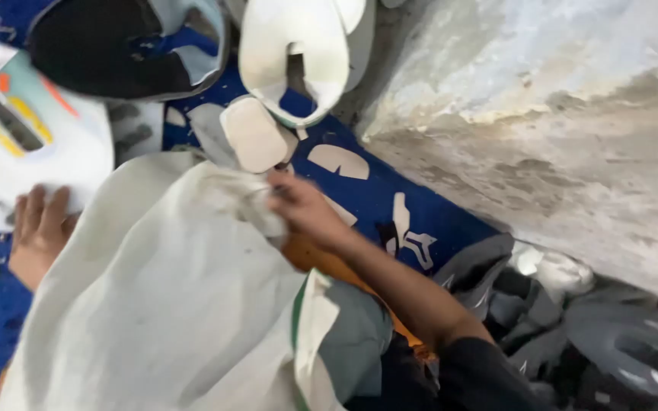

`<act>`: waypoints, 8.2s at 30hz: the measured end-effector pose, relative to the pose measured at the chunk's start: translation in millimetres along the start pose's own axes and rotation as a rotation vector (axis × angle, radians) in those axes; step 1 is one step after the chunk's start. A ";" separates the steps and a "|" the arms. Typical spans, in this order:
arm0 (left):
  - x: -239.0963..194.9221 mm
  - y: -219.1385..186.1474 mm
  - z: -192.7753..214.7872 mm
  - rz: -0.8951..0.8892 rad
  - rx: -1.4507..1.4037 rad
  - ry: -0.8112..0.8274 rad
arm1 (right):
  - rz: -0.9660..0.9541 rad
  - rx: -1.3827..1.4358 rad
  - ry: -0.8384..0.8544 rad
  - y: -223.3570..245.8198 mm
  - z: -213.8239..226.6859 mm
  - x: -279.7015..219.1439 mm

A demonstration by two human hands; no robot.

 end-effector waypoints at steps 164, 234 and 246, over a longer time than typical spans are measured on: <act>-54.8 -83.2 92.9 1.417 -1.307 -0.063 | -0.136 -0.274 0.729 -35.7 -176.6 227.6; 63.0 -32.7 100.3 0.863 -0.180 -0.047 | 0.650 -0.385 0.387 -44.7 -187.7 380.9; 99.6 -40.1 181.0 0.722 -0.495 -0.533 | 0.593 -0.183 0.451 -5.5 -202.1 366.8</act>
Point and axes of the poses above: each hand's wrist, its own x-axis towards the middle knuckle, its own z-axis out of the back of the hand, y = z × x, the point moved 5 cm from there along x, towards the middle knuckle, and after that the axes turned 11 degrees about x, right-handed, at the moved point
